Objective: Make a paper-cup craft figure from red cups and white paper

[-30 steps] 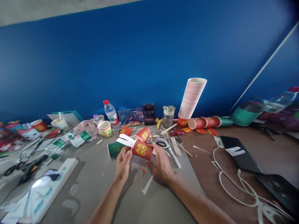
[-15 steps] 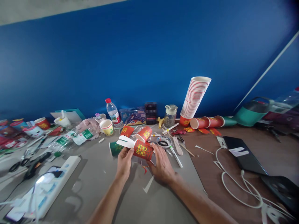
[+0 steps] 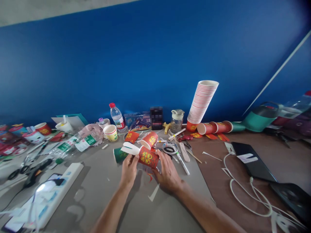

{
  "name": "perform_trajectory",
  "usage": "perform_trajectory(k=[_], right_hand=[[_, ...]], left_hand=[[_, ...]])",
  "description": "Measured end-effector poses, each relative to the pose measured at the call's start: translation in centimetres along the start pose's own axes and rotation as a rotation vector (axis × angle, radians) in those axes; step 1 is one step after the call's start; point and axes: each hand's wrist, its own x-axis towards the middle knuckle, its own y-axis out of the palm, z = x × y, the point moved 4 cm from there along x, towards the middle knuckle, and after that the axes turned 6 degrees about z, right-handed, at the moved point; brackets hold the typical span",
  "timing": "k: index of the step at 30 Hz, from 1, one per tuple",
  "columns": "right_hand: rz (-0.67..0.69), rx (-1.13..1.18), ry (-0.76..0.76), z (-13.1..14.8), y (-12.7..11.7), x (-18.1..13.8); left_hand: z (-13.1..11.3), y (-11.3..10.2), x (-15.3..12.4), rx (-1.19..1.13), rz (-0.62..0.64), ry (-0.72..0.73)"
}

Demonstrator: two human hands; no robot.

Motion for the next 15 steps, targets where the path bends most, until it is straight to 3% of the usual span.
perform_trajectory(k=[9,15], right_hand=[[-0.023,0.017,0.041,-0.8,0.3,-0.2],[-0.008,0.1,0.082,-1.2,0.1,-0.3]], left_hand=[[1.4,0.6,0.5,-0.249,0.174,-0.024],[1.2,0.5,0.4,-0.237,0.212,-0.034]])
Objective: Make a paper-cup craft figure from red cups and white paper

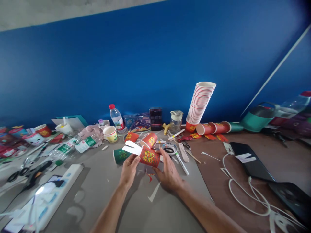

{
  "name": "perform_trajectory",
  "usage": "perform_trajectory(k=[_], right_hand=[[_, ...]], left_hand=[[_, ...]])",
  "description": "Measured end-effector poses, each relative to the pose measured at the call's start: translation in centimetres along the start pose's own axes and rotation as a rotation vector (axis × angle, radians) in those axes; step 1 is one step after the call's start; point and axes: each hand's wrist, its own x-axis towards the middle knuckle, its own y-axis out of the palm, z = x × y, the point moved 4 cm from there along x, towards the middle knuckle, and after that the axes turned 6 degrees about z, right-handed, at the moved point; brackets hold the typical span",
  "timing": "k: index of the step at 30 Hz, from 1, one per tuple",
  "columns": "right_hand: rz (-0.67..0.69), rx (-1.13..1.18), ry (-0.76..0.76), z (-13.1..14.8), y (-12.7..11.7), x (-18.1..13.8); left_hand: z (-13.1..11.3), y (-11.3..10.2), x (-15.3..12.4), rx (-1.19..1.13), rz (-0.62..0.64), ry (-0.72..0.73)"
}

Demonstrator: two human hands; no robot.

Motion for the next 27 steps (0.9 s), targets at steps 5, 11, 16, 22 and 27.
perform_trajectory(k=[5,11,16,22,27], right_hand=[[0.031,0.058,0.015,-0.1,0.0,0.0],[0.02,0.097,0.04,-0.5,-0.2,0.0],[0.033,0.093,0.048,-0.9,-0.2,0.1],[0.068,0.223,0.01,-0.1,-1.5,0.9],[-0.07,0.658,0.19,-1.3,-2.4,1.7]], left_hand=[[-0.1,-0.2,-0.1,0.052,-0.011,0.012],[-0.8,-0.2,-0.3,0.187,0.048,0.067],[-1.1,0.3,-0.6,0.237,0.134,-0.015],[-0.4,0.7,-0.5,0.17,0.072,-0.117],[-0.3,1.2,-0.2,0.12,0.118,-0.086]])
